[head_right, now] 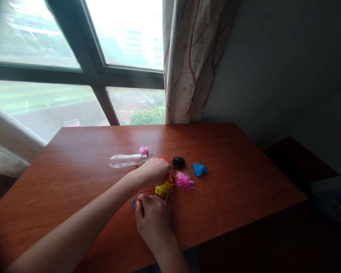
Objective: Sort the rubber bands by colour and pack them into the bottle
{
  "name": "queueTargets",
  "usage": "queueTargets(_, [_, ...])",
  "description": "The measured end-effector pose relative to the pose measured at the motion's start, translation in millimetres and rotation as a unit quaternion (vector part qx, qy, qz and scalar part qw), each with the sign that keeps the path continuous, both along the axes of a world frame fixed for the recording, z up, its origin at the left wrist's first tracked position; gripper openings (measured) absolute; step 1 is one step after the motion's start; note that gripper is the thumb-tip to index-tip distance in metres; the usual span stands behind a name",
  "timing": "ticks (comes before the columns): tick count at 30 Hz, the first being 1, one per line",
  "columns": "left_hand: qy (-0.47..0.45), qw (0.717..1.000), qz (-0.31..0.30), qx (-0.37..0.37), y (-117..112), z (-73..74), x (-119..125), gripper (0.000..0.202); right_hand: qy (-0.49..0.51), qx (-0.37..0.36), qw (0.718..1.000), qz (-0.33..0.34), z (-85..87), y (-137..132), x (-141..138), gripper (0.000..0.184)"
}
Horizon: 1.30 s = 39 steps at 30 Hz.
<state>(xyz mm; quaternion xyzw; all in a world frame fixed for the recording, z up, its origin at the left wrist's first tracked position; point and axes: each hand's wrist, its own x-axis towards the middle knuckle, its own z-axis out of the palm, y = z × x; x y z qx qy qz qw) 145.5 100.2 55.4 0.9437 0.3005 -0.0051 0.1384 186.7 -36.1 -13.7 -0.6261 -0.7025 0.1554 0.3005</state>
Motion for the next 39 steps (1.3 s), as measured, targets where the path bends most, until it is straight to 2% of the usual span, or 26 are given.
queueTargets(7, [-0.01,1.0,0.015,-0.004,3,-4.5,1,0.028,-0.008,0.007,1.0,-0.002,1.8,1,0,0.016])
queueTargets(11, [-0.019,1.0,0.024,0.005,-1,-2.3,-3,0.029,0.001,-0.001,1.0,0.002,1.5,1,0,0.016])
queueTargets(15, [-0.028,0.999,0.036,0.016,-9,6.3,-24,0.033,0.002,-0.017,1.0,0.003,3.2,0,0,0.015])
queueTargets(19, [-0.043,0.997,0.052,0.021,-14,10.2,-62,0.032,0.003,-0.013,1.0,0.002,5.7,-1,0,0.015])
queueTargets(23, [-0.064,0.992,0.106,0.023,-18,1.7,-99,0.025,0.018,-0.013,1.0,0.008,8.0,-2,1,0.015])
queueTargets(27, [-0.089,0.985,0.146,0.001,-27,-11.1,-123,0.022,0.014,-0.02,1.0,0.019,9.9,-4,1,0.01])
queueTargets(35, [-0.109,0.964,0.237,-0.05,-47,-32.5,-137,0.022,0.004,-0.025,0.999,0.034,12.4,-5,0,0.003])
queueTargets(39, [-0.112,0.957,0.264,-0.052,-48,-36.0,-140,0.022,-0.007,-0.013,0.999,0.034,11.5,-4,1,0.009])
